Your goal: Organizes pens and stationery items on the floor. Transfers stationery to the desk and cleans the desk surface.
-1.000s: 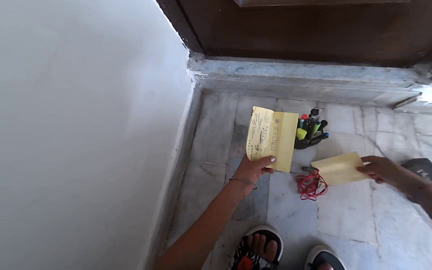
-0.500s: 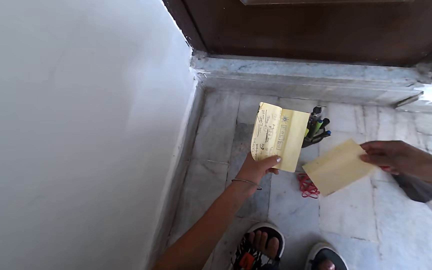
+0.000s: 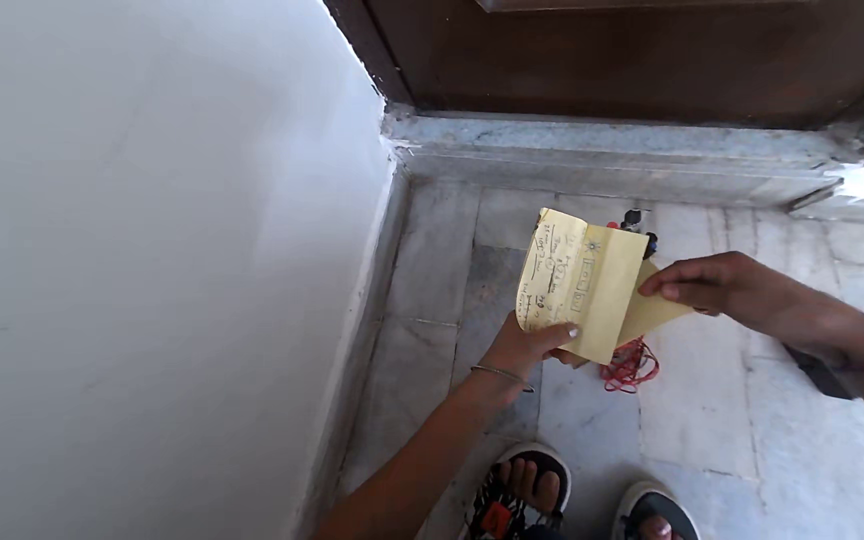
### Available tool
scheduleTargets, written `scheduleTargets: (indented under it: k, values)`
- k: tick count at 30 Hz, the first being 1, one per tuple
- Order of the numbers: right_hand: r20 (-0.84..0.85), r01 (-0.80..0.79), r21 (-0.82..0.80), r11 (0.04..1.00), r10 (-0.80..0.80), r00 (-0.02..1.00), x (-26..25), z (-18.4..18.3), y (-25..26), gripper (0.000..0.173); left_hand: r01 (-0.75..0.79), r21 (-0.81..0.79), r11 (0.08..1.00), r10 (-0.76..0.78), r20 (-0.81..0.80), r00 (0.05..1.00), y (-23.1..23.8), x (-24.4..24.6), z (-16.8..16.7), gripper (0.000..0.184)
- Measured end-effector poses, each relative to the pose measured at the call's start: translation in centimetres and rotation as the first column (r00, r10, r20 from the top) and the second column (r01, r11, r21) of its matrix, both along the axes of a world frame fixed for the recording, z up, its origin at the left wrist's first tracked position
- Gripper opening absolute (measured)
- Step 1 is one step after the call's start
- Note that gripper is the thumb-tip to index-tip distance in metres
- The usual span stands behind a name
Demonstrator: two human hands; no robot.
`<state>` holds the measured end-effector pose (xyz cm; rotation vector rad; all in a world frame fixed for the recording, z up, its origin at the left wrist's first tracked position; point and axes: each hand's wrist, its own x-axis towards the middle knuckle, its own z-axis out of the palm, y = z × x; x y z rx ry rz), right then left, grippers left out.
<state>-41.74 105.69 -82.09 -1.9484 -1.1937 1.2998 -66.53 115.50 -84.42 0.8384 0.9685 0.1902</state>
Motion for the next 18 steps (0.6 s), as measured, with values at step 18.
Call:
scheduleTargets:
  k: [18]
  values:
    - [0.056, 0.083, -0.04, 0.996, -0.081, 0.995, -2.8, 1.2, 2.0, 0.025, 0.074, -0.046, 0.996, -0.068, 0.123, 0.99, -1.0, -0.2, -0.4, 0.033]
